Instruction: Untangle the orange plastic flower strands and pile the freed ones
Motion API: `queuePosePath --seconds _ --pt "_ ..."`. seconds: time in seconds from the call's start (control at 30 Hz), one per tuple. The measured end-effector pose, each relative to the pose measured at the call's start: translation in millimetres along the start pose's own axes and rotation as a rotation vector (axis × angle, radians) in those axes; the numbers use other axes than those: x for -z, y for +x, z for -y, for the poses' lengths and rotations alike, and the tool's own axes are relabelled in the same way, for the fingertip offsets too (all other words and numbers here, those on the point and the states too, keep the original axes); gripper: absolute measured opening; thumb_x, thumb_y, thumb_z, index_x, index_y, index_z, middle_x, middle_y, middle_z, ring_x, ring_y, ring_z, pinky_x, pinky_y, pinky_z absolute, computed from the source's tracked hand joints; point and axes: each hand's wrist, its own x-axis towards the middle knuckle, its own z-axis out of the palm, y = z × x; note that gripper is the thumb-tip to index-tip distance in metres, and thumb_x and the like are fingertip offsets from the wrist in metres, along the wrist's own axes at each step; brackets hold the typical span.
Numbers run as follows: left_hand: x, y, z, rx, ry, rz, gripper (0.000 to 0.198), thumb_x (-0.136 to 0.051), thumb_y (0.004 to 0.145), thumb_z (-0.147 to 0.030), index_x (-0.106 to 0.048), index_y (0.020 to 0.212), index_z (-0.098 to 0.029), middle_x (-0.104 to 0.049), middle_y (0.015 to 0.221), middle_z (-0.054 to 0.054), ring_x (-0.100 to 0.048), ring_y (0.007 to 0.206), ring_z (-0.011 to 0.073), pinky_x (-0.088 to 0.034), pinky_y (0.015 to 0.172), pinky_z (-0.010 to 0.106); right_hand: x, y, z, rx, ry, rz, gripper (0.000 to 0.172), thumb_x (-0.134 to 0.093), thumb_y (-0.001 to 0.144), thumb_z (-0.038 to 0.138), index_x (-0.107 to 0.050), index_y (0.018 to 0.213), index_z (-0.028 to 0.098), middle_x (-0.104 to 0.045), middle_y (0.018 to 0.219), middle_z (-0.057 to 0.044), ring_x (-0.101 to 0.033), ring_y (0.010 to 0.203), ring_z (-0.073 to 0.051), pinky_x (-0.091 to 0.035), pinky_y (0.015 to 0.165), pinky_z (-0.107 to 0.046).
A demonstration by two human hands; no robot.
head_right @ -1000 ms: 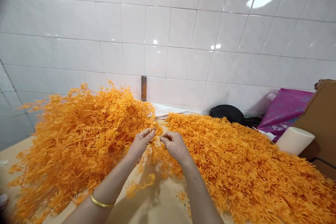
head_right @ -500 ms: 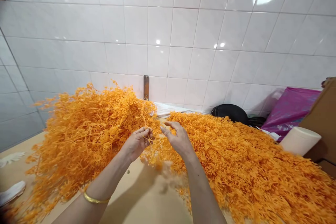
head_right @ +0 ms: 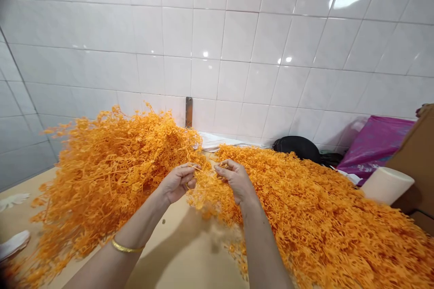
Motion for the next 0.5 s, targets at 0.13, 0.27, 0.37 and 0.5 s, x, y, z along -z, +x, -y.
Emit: queuePosePath --seconds 0.13,0.27,0.37,0.5 --pt "6.1 -3 -5 0.187 0.108 0.138 0.011 -0.053 0.067 -0.015 -0.059 0.074 -0.009 -0.015 0.041 -0.01 -0.005 0.035 0.0009 -0.01 0.033 0.014 4 7 -3 -0.044 0.194 -0.202 0.03 -0.07 0.05 0.033 -0.047 0.062 0.017 -0.049 0.055 0.005 -0.051 0.052 -0.009 -0.038 0.051 -0.022" --pt "7.1 -7 -9 0.251 0.223 0.288 0.025 -0.053 0.071 -0.03 -0.061 0.08 -0.008 -0.016 0.045 -0.009 -0.005 0.037 0.0014 -0.003 0.032 0.016 1 10 -7 0.036 0.161 -0.356 0.029 -0.068 0.051 0.035 -0.047 0.062 0.017 -0.044 0.052 0.006 -0.043 0.042 -0.006 -0.035 0.044 -0.021" --pt "9.4 -5 -9 0.33 0.233 0.351 0.029 -0.052 0.072 -0.034 -0.061 0.08 -0.008 -0.016 0.045 -0.009 -0.004 0.036 0.0014 -0.004 0.031 0.017 1 11 -11 0.114 0.01 -0.381 0.03 -0.063 0.056 0.042 -0.047 0.06 0.018 -0.042 0.053 0.006 -0.038 0.042 -0.006 -0.034 0.044 -0.021" --pt "17.8 4 -6 0.309 0.025 0.236 0.026 -0.048 0.075 -0.033 -0.059 0.079 -0.01 -0.014 0.043 -0.009 -0.009 0.034 0.001 -0.009 0.032 0.015 4 14 -16 0.239 -0.324 -0.436 0.031 -0.053 0.066 0.049 -0.052 0.07 0.018 -0.052 0.067 0.0 -0.046 0.059 -0.012 -0.038 0.056 -0.025"
